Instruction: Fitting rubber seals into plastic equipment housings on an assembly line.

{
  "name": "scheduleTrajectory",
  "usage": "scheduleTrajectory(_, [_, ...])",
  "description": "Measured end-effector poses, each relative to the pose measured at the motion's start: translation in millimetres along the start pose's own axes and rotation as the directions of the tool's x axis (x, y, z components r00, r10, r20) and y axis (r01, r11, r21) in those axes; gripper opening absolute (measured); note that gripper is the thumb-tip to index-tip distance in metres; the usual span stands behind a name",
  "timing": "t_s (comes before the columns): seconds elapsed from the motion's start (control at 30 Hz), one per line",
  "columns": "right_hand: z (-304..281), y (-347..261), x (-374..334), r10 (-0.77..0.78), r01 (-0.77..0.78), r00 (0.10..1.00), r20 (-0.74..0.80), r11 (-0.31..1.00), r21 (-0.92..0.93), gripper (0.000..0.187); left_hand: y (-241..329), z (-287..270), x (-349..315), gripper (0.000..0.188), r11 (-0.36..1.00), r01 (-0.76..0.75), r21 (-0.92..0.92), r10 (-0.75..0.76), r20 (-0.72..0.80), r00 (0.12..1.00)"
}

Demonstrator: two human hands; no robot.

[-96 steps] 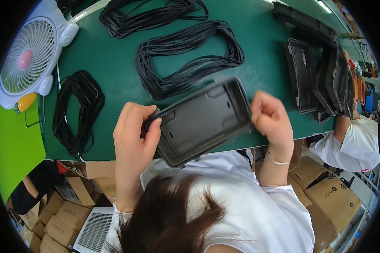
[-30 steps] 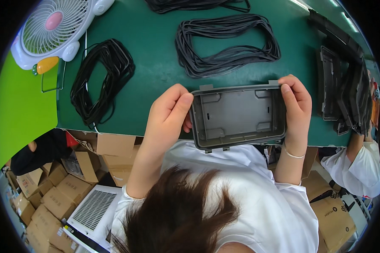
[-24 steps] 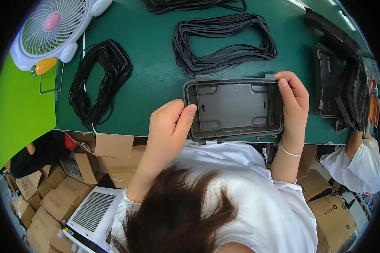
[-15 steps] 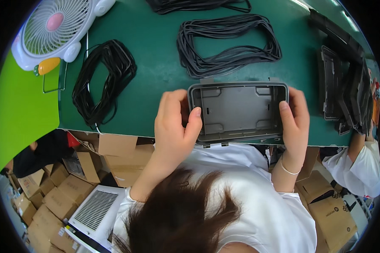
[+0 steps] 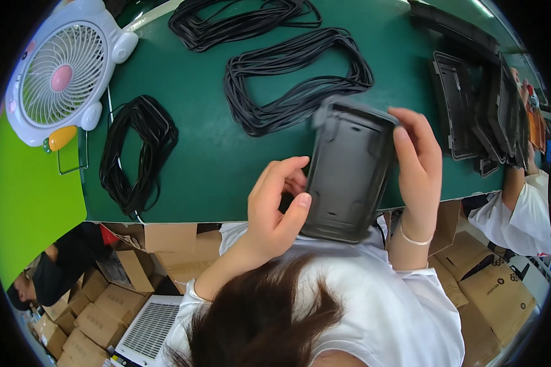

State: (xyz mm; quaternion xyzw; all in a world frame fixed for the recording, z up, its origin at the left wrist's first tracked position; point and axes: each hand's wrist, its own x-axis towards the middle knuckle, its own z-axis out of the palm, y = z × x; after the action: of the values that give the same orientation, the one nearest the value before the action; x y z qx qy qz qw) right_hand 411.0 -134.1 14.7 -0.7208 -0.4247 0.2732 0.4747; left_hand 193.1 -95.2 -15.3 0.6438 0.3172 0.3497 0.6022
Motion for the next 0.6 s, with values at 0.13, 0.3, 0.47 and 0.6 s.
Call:
scheduleTrajectory(0.13, [22, -7, 23, -0.137, 0.14, 0.99, 0.045, 0.988, -0.061, 0.022, 3, 4, 16, 0.024, 0.832, 0.324, -0.45, -0.342, 0.044, 0.939])
scheduleTrajectory(0.3, [30, 6, 28, -0.055, 0.053, 0.994, 0.099, 0.998, 0.021, 0.022, 16, 2, 51, 0.025, 0.848, 0.496, -0.185, -0.512, -0.044, 0.858])
scheduleTrajectory(0.47, [33, 0, 32, -0.051, 0.057, 0.989, 0.138, 0.998, -0.041, 0.017, 3, 10, 55, 0.029, 0.924, 0.136, 0.356, -0.058, -0.223, 0.973])
scheduleTrajectory(0.6, [37, 8, 33, 0.034, -0.058, 0.99, 0.14, 0.983, 0.174, 0.018, 1, 8, 56, 0.029, 0.947, 0.255, 0.196, -0.21, -0.223, 0.952])
